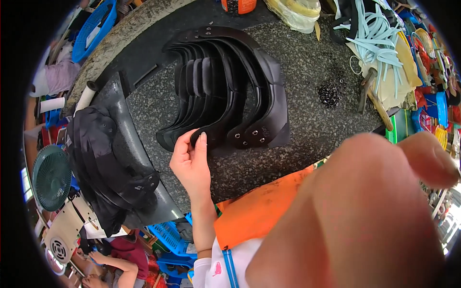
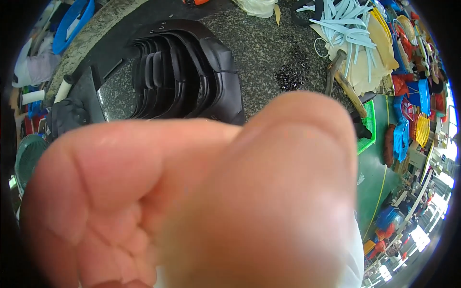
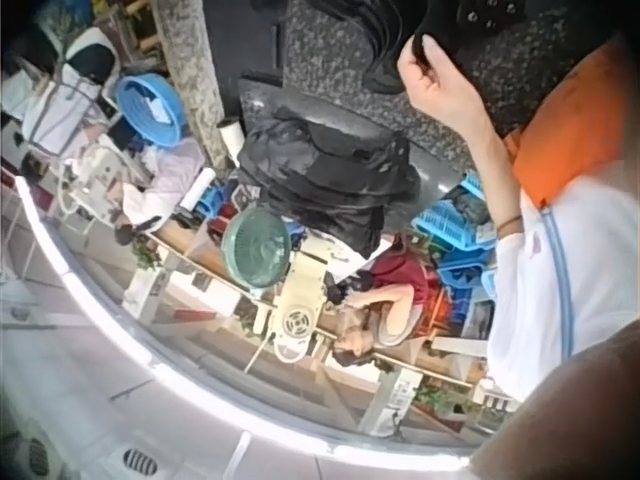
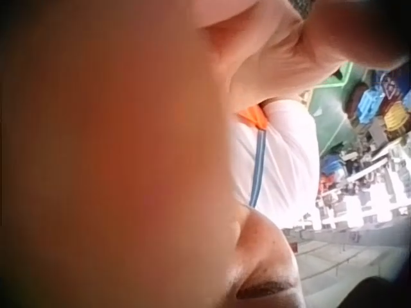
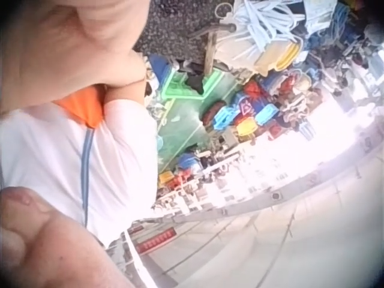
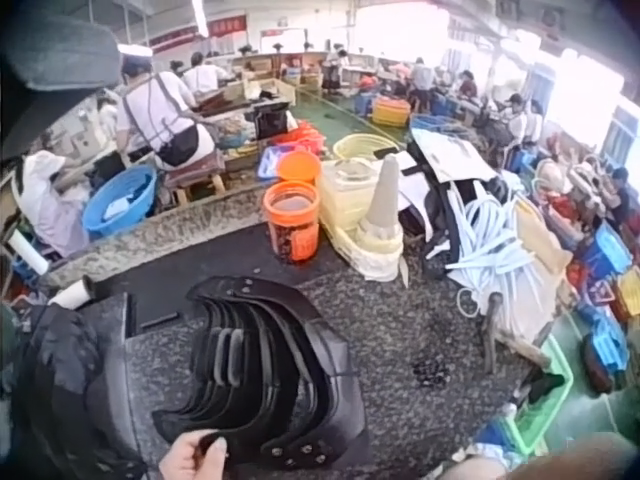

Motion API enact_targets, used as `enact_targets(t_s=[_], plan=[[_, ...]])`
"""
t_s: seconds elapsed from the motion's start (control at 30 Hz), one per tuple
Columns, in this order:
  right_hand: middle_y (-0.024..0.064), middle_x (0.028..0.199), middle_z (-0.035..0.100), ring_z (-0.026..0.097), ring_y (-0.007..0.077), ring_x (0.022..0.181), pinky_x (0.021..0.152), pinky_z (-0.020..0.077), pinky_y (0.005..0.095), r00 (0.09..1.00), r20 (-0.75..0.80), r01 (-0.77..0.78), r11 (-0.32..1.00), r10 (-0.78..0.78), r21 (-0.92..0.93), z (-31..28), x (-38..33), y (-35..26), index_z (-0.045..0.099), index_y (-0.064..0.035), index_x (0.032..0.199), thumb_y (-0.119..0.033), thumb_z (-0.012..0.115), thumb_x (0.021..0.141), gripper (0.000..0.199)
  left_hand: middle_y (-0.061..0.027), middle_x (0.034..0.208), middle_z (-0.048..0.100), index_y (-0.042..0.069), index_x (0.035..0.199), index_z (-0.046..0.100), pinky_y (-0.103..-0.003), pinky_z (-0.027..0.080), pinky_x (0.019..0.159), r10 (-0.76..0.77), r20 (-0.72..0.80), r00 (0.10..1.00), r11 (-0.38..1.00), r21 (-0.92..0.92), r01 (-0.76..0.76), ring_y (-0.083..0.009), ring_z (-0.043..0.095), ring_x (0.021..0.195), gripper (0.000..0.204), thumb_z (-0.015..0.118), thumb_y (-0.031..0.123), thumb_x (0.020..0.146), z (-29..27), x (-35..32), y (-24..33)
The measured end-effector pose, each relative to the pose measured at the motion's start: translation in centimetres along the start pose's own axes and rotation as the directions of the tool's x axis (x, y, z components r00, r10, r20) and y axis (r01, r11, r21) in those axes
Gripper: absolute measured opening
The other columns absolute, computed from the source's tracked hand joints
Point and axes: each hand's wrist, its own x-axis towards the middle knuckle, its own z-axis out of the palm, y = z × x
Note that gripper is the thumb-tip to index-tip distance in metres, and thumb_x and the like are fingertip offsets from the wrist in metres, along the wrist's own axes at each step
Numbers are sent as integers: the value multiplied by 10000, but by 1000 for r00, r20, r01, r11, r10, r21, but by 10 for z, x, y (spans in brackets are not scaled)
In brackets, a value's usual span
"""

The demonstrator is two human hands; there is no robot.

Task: The person pours metal eyelets onto a workbench, takes stacked shoe components, and inserts the eyelets into the holes of each shoe component by hand.

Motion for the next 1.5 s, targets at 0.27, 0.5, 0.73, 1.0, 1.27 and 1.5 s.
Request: enact_targets(t_s=[0.27, 0.5, 0.73, 1.0, 1.27, 1.5], plan=[[190, 984, 639, 614, 373, 937, 789, 525, 424, 999, 37, 11, 982, -4, -191, -14, 20, 22, 619, -45, 1027, -339, 446, 1029, 341, 0, 855, 666, -11, 976, 678, -194, 457, 656, 39, -38, 999, 969, 244, -28, -41, 567, 727, 103, 712, 55, 905, 1, -2, 6], [153, 1223, 626, 572, 311, 1156, 1015, 432, 408, 909, 100, -221, -672, -405, -707, -132, 55, -60, 624, -28, 1214, -283, 543, 981, 355, -10, 838, 647, -14, 1008, 657, -204, 456, 661, 273, -84, 958, 917, 325, -232, -51, 559, 716, 93, 664, 48, 939, -1, -4, 10], [196, 1455, 455, 441, 364, 1342, 1112, 368, 445, 943, 1, -319, -902, -334, -292, -187, 38, -86, 521, -22, 1363, -305, 578, 970, 488, -59, 1015, 583, 45, 1263, 581, -262, 445, 690, 329, -216, 919, 745, 657, -112, -123, 501, 785, 476, 778, 128, 839, -31, -13, 1], [97, 1117, 608, 601, 288, 1014, 848, 518, 377, 975, 169, -81, -940, -144, -330, -170, 19, -57, 670, -36, 1110, -66, 704, 838, 276, -63, 958, 563, 38, 1370, 502, -300, 449, 724, 291, -202, 935, 820, 555, -136, -158, 504, 785, 638, 778, 27, 794, -23, -25, -13], [30, 920, 640, 592, 240, 895, 812, 445, 363, 954, 249, -67, -926, -169, -372, -171, 23, -62, 724, -87, 927, -70, 740, 789, 141, -68, 1004, 583, 29, 1310, 553, -289, 455, 678, 406, -157, 900, 705, 680, -199, -154, 518, 727, 553, 760, -2, 797, -23, -22, -17], [45, 903, 664, 596, 243, 924, 872, 420, 375, 944, -92, -307, -746, -316, -592, -174, 23, -77, 705, -73, 886, -115, 722, 811, 87, -63, 965, 556, 62, 1025, 603, -310, 449, 663, 357, -182, 916, 777, 603, -183, -165, 499, 711, 353, 785, -15, 732, -21, -16, -15]])
